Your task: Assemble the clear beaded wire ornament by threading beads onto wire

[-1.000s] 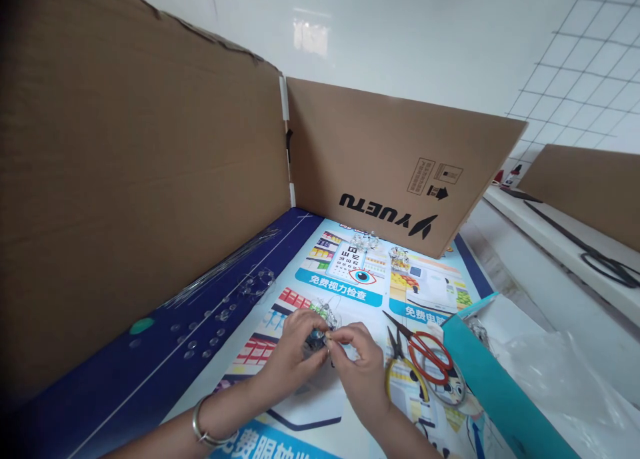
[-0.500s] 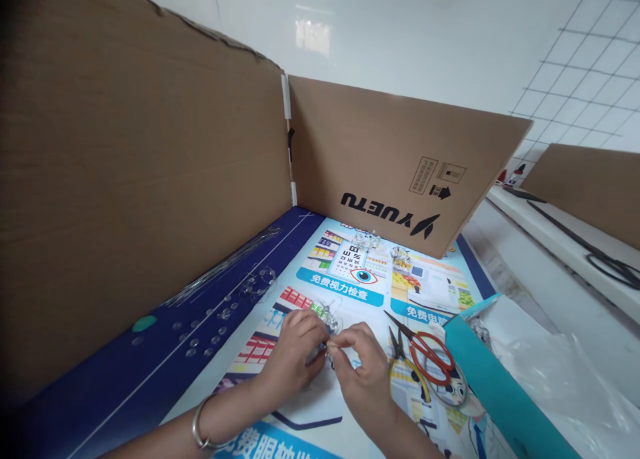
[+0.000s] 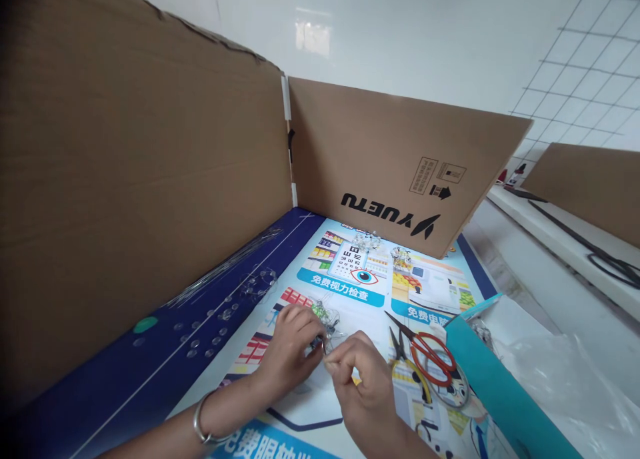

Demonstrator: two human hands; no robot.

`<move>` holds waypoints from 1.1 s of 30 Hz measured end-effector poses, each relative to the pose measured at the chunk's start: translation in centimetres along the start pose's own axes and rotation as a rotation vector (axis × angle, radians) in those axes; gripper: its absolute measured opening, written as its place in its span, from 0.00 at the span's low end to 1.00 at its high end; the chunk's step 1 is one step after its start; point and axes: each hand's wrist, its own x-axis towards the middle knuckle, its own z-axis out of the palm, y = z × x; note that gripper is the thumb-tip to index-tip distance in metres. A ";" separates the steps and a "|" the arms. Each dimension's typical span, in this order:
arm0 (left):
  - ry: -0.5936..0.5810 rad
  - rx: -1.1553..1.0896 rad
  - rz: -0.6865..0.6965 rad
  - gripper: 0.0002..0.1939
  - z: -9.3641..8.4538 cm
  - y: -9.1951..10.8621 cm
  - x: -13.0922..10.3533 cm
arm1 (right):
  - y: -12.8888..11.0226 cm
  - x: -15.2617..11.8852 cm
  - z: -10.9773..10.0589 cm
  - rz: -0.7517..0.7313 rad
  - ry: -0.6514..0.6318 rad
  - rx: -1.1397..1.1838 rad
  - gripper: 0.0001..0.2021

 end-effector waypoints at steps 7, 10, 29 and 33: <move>0.017 -0.114 0.043 0.05 0.5 -0.5 -0.3 | 1.1 -0.1 0.3 0.106 -0.018 0.078 0.13; -0.009 -0.170 0.091 0.03 0.7 -0.4 -0.3 | 2.5 0.2 0.4 0.255 0.047 0.167 0.12; 0.047 -0.194 0.088 0.06 0.9 -0.2 -0.9 | 4.1 0.2 0.3 -0.166 -0.061 -0.449 0.08; 0.054 -0.180 0.086 0.05 0.7 -0.2 -0.7 | 4.5 -0.1 0.2 -0.341 -0.137 -0.665 0.12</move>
